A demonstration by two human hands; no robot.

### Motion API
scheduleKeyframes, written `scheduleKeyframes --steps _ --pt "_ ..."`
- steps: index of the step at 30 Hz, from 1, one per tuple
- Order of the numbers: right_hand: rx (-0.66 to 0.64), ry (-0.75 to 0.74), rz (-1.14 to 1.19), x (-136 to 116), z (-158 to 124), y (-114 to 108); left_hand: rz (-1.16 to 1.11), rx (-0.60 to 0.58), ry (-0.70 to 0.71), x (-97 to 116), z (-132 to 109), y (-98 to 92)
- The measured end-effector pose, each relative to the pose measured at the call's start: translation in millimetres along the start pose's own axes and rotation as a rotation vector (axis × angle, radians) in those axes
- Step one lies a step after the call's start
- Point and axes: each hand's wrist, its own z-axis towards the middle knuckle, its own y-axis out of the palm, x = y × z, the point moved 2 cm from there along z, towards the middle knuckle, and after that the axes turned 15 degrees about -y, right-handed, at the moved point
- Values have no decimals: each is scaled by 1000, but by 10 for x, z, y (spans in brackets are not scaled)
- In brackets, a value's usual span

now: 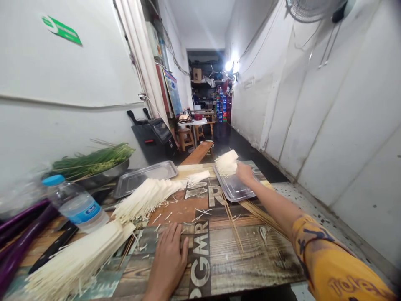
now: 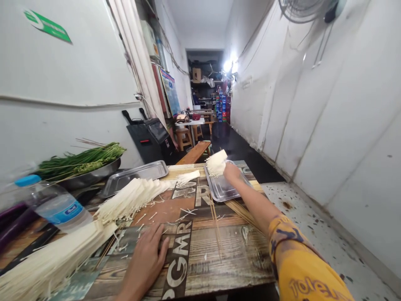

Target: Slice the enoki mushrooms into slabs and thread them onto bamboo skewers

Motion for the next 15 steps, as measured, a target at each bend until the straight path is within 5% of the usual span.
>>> scheduleKeyframes --steps 5,9,15 --pt "-136 78 42 233 57 156 2 5 0 10 0 -19" --pt "-112 50 10 333 -87 84 -6 15 11 9 -1 -15" --pt "-93 -111 -38 328 -1050 110 -4 16 29 0 -10 16"
